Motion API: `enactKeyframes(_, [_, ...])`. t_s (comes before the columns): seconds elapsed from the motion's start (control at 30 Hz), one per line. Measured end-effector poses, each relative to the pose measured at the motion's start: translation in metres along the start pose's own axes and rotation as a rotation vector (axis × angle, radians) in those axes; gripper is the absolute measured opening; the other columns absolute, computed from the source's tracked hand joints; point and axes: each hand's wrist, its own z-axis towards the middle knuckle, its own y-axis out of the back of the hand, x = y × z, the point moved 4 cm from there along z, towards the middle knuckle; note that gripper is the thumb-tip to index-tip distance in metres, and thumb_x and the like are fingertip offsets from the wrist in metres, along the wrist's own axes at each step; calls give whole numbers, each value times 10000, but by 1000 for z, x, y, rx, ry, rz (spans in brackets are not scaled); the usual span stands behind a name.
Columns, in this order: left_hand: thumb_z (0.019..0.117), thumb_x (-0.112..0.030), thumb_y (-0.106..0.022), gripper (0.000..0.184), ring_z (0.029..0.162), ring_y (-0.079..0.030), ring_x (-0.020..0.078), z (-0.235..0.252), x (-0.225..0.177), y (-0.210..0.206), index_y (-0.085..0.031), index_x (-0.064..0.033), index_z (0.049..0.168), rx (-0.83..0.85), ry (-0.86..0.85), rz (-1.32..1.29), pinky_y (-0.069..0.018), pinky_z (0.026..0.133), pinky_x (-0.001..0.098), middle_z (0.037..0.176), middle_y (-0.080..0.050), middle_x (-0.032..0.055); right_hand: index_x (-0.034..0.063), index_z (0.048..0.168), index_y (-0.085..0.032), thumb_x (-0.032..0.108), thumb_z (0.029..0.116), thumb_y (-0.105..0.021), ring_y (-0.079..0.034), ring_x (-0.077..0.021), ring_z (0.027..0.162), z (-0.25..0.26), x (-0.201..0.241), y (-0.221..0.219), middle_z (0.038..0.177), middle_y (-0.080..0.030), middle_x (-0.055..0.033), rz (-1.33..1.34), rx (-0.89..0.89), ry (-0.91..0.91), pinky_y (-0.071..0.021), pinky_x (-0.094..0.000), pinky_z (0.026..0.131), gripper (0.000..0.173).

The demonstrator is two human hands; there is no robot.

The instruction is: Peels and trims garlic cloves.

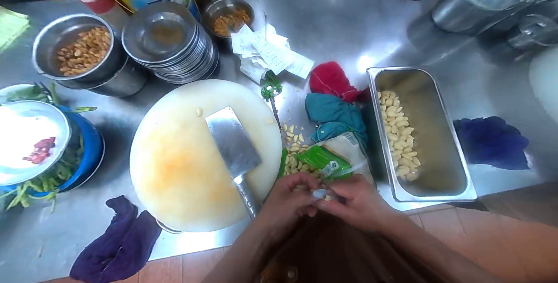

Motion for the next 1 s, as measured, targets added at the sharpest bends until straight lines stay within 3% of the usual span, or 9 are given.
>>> enactKeyframes(0.1, [929,14,-561,114,678,-651,79,3,0,6,-646,-63,924,-302,-65,-149,-570,669,230,776,-672,34,136,703,-607,564,1000,-570,-475,-32,487,11,-1,4,544,-484,55,-17,-39,-64,-399,-246,455,523])
enactKeyframes(0.2, [1023,-15,-481,177,685,-637,78,6,-7,21,-627,-40,1119,-551,-176,-295,-578,685,218,815,-630,20,169,681,-594,555,981,-580,-451,6,474,27,3,17,537,-465,95,-49,-121,-108,-384,-210,438,489])
enactKeyframes(0.33, [1063,-81,-425,255,723,-632,95,6,-18,24,-634,-40,1202,-499,-233,-442,-567,703,209,869,-621,46,175,764,-631,697,920,-544,-485,-71,467,54,11,38,556,-481,82,-289,-153,-169,-414,-299,415,552])
enactKeyframes(0.47, [1076,-177,-402,265,789,-655,142,10,-24,18,-644,-69,1061,-485,-188,-492,-572,729,256,911,-639,72,143,699,-566,550,1066,-325,-502,-191,450,83,7,37,518,-442,8,-516,-148,-196,-372,-390,392,598])
enactKeyframes(0.53, [1081,-218,-403,291,794,-671,169,12,-26,15,-651,-78,1024,-505,-160,-499,-581,712,278,927,-657,92,116,702,-586,533,1060,-420,-558,-252,486,93,-2,27,540,-492,-42,-605,-119,-252,-406,-437,406,574])
enactKeyframes(0.67, [1115,-356,-331,412,848,-699,220,13,-26,6,-616,-94,973,-572,-146,-517,-601,791,357,922,-672,99,60,901,-666,445,954,-715,-667,-347,691,95,-15,13,748,-641,-127,-605,3,-431,-511,-528,551,392])
enactKeyframes(0.77, [1114,-369,-344,414,948,-719,247,12,-21,3,-636,-97,1004,-550,-159,-547,-596,879,408,990,-706,109,59,893,-654,390,933,-732,-622,-260,595,74,-9,22,684,-603,-70,-463,-97,-313,-511,-462,513,343])
enactKeyframes(0.83, [1119,-387,-303,436,1042,-707,251,13,-17,1,-637,-107,1126,-503,-151,-527,-580,925,420,1095,-707,107,92,895,-673,389,931,-671,-600,-152,554,59,7,28,667,-601,1,-394,-150,-224,-519,-362,489,299])
enactKeyframes(1.0, [1104,-485,-205,565,1028,-689,188,20,-4,-10,-650,-153,1208,-318,-132,-469,-579,863,348,1150,-701,63,145,941,-713,393,893,-712,-599,7,617,36,29,24,732,-642,86,-222,-133,-101,-538,-192,554,253])
